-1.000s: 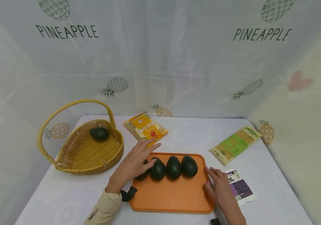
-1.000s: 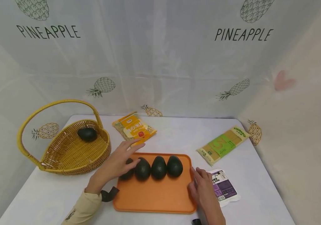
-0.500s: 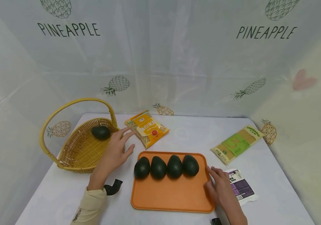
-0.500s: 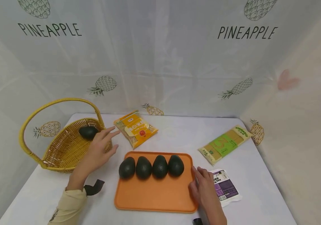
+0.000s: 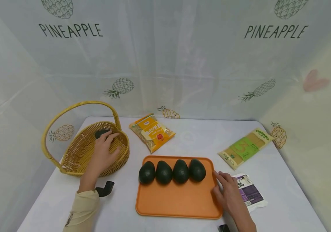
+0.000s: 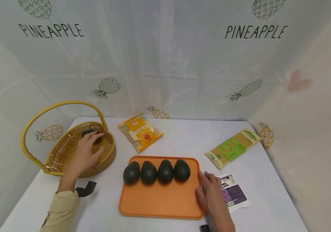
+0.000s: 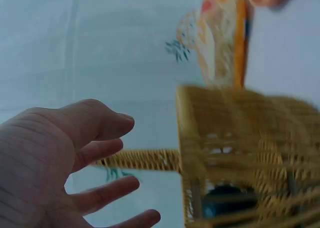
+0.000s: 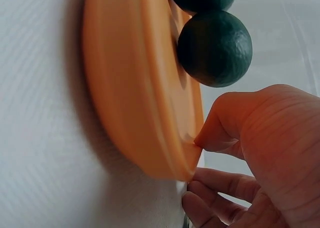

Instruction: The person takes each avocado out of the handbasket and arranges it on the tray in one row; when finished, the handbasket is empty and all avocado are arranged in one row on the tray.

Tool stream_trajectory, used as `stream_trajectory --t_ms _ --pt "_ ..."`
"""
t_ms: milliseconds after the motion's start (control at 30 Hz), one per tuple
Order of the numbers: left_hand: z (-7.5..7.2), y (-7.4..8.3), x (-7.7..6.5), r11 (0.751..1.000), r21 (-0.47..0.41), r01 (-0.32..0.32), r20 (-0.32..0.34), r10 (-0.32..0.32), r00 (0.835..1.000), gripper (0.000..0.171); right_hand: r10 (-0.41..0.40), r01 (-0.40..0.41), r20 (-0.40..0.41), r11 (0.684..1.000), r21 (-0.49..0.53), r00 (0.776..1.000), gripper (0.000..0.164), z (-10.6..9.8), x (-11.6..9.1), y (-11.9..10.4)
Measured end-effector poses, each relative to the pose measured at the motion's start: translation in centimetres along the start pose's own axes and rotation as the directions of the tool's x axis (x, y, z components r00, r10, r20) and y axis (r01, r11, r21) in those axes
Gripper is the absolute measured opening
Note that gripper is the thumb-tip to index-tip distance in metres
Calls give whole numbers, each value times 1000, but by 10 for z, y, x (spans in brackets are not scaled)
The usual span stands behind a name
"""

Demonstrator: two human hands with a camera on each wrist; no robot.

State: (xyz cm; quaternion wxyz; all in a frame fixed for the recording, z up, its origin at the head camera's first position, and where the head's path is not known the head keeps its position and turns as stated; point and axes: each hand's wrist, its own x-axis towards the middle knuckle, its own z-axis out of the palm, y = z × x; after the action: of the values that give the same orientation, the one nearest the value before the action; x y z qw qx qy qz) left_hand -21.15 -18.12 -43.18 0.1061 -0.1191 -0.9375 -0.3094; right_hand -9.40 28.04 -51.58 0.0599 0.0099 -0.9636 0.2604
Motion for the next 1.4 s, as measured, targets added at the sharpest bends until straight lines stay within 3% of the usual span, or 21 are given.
stream_trajectory --t_ms 133,267,467,633,833,1000,1100,1267,1400 --pt "-9 -12 6 997 65 46 93 -52 994 58 -11 11 -12 1000 -4 1000 50 1 1 0" --pt "-26 -15 15 991 115 71 197 -93 976 66 -23 23 -18 1000 -3 1000 51 1 1 0" --pt "-50 -14 39 979 178 95 258 -140 956 66 -38 38 -44 999 -4 998 52 0 -1 2" --pt "-54 -27 57 962 214 168 354 -237 905 70 -82 81 -101 997 -15 991 52 3 -1 5" --pt "-47 -42 65 918 276 286 374 -376 848 78 -89 87 -113 996 -19 990 52 5 -2 6" --pt "-41 -47 72 909 258 326 394 -407 824 79 -70 70 -100 998 -8 993 52 4 -2 7" --pt "-37 -50 78 923 265 278 411 -369 833 75 -70 70 -89 998 -4 994 51 4 -1 7" --pt "-29 -54 82 942 288 169 394 -278 876 59 -58 58 -66 998 4 996 50 2 -1 7" --pt "-25 -55 80 943 294 154 366 -260 893 50 -49 49 -53 999 9 997 50 2 -1 7"
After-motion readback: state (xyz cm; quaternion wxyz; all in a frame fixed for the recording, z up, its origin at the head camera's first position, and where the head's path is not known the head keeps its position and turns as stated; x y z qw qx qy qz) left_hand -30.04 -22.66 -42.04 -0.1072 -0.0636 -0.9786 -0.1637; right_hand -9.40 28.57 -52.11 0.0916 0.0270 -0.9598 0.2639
